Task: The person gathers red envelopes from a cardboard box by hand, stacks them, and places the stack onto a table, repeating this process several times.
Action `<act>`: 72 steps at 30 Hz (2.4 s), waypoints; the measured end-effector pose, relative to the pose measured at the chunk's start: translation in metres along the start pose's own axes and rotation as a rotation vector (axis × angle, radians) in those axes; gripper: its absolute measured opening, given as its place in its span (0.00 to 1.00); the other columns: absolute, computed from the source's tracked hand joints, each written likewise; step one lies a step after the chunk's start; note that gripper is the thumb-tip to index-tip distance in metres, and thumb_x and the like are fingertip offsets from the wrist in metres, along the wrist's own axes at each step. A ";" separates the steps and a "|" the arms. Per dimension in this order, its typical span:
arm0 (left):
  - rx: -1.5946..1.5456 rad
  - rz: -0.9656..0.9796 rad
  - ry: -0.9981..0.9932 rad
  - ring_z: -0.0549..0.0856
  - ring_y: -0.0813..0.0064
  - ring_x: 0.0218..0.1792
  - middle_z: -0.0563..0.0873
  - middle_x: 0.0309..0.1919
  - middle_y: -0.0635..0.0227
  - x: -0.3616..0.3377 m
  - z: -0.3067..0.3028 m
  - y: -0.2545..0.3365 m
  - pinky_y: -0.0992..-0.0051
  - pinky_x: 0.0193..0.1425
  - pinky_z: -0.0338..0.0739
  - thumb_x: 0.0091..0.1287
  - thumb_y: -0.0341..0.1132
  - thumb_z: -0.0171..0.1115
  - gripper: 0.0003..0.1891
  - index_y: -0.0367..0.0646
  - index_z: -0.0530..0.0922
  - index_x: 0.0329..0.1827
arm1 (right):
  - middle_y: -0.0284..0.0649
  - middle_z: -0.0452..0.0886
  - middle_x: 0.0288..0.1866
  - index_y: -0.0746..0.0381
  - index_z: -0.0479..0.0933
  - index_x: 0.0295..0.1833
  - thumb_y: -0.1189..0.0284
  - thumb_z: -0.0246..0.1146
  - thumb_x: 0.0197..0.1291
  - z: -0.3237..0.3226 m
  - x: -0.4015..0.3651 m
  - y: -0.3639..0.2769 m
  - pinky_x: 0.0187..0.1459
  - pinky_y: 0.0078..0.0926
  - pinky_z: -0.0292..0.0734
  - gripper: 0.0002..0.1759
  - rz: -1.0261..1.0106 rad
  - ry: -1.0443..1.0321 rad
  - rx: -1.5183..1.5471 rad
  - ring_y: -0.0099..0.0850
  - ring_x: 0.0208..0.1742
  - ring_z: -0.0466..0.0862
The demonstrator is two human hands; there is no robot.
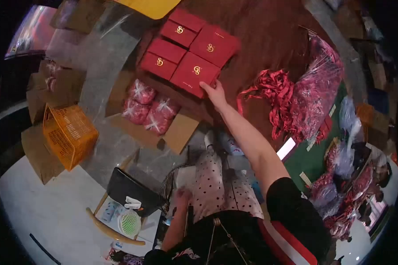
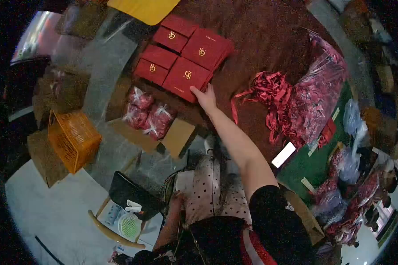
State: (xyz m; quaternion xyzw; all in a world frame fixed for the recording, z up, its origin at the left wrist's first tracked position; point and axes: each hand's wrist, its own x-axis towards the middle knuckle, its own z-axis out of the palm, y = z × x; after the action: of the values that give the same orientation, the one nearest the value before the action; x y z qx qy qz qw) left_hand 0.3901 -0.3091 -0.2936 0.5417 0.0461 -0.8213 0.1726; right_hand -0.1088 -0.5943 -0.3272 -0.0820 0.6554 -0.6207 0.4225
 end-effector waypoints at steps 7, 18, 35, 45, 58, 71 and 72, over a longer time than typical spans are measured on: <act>0.189 -0.020 0.337 0.79 0.75 0.37 0.79 0.42 0.65 -0.025 0.090 0.046 0.72 0.43 0.76 0.70 0.31 0.57 0.18 0.39 0.70 0.61 | 0.47 0.64 0.69 0.61 0.64 0.68 0.58 0.64 0.58 -0.121 -0.027 -0.049 0.69 0.50 0.57 0.35 -0.575 -0.017 -1.365 0.46 0.72 0.61; 0.737 0.024 0.156 0.72 0.84 0.23 0.72 0.23 0.79 -0.009 0.100 0.058 0.81 0.30 0.69 0.67 0.26 0.57 0.08 0.48 0.71 0.30 | 0.43 0.68 0.68 0.60 0.72 0.62 0.68 0.51 0.60 -0.316 -0.014 -0.080 0.77 0.49 0.42 0.23 -0.416 -0.054 -2.283 0.42 0.75 0.59; 0.970 0.217 0.176 0.81 0.78 0.32 0.82 0.35 0.74 -0.013 0.177 -0.004 0.78 0.39 0.76 0.66 0.35 0.63 0.07 0.43 0.79 0.42 | 0.45 0.76 0.55 0.59 0.76 0.50 0.73 0.65 0.49 -0.282 -0.360 -0.069 0.62 0.45 0.66 0.19 -0.578 0.172 -0.883 0.48 0.63 0.71; 1.088 0.079 -0.350 0.81 0.76 0.35 0.82 0.32 0.69 -0.124 0.186 -0.224 0.73 0.41 0.79 0.67 0.32 0.63 0.13 0.37 0.76 0.52 | 0.41 0.81 0.40 0.61 0.79 0.44 0.71 0.62 0.59 -0.368 -0.764 -0.059 0.46 0.39 0.76 0.08 -0.407 0.196 -0.582 0.43 0.45 0.81; 1.789 0.131 -1.285 0.82 0.79 0.47 0.82 0.44 0.69 -0.299 0.264 -0.478 0.78 0.52 0.75 0.71 0.27 0.57 0.07 0.37 0.77 0.49 | 0.39 0.82 0.49 0.64 0.79 0.50 0.73 0.61 0.66 -0.503 -0.935 0.044 0.50 0.27 0.77 0.09 -0.214 1.069 0.266 0.26 0.48 0.82; 2.843 0.580 -1.986 0.80 0.58 0.48 0.79 0.46 0.56 -0.267 0.270 -0.653 0.63 0.49 0.78 0.60 0.44 0.67 0.27 0.36 0.75 0.58 | 0.40 0.83 0.46 0.65 0.77 0.52 0.78 0.67 0.56 -0.660 -0.865 0.094 0.47 0.26 0.79 0.16 -0.025 0.945 -0.234 0.28 0.45 0.83; 2.857 0.591 -1.952 0.80 0.58 0.48 0.79 0.46 0.56 -0.262 0.265 -0.662 0.63 0.49 0.78 0.60 0.44 0.67 0.27 0.36 0.75 0.58 | 0.43 0.83 0.46 0.65 0.77 0.52 0.78 0.69 0.53 -0.679 -0.848 0.099 0.46 0.29 0.80 0.19 0.028 0.931 -0.287 0.33 0.43 0.84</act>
State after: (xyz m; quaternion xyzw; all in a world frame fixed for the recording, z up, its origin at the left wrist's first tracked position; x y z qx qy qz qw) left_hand 0.0297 0.3020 -0.0219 0.4023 0.8497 0.1541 0.3040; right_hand 0.0209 0.4687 -0.1179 0.1559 0.8548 -0.4889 0.0773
